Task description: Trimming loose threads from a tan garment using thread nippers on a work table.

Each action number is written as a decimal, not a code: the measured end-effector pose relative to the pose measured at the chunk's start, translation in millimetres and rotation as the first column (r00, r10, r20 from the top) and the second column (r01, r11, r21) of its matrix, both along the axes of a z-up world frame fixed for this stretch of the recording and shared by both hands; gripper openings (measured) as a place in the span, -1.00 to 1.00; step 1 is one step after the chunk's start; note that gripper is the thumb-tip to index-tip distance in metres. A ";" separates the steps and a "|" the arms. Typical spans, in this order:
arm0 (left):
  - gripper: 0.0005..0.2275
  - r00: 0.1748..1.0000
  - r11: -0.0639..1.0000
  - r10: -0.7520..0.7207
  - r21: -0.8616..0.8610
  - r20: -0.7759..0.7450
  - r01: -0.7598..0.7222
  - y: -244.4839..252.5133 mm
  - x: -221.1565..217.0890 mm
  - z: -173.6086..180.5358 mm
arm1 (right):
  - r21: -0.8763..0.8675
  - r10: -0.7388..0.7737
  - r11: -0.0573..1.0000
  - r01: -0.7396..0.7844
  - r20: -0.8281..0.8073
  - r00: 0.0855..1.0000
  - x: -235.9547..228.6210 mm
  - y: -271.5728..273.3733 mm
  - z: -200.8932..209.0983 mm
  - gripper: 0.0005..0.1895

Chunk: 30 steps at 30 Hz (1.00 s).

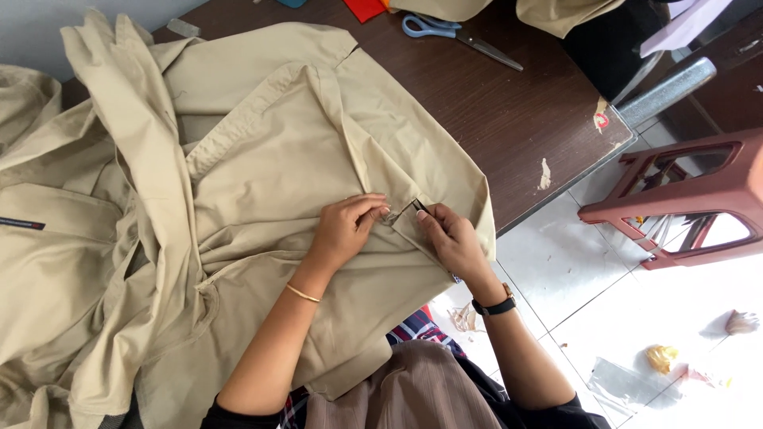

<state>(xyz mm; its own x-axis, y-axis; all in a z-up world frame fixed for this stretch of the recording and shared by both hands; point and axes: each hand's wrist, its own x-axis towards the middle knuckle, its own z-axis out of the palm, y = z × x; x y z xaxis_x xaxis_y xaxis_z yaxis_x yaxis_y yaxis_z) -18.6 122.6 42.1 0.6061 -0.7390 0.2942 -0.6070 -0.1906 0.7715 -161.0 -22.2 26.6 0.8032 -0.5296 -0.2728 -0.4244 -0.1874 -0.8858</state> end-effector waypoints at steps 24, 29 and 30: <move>-0.81 0.964 0.980 0.149 -0.097 -0.223 -0.174 2.9 -6.8 -7.7 | 0.134 -0.017 0.991 -0.004 0.154 0.988 -1.1 7.1 12.6 -0.78; -0.82 0.997 0.999 0.029 -0.034 0.072 -0.026 3.8 -9.4 15.2 | 0.198 -0.038 0.980 -0.001 0.190 0.981 -3.5 4.1 15.6 -0.77; -0.55 0.975 0.990 -0.129 0.075 0.181 0.117 3.1 -11.5 19.9 | 0.192 -0.029 0.981 -0.010 0.199 0.980 -3.0 3.9 17.1 -0.76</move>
<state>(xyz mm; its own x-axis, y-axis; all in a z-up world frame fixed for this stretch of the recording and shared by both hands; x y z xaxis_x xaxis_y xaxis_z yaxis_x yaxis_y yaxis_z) -30.1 125.6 62.0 0.4492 -0.8252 0.3424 -0.7598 -0.1512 0.6323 -164.0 -18.4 43.7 0.8468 -0.4914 -0.2039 -0.2357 -0.0030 -0.9718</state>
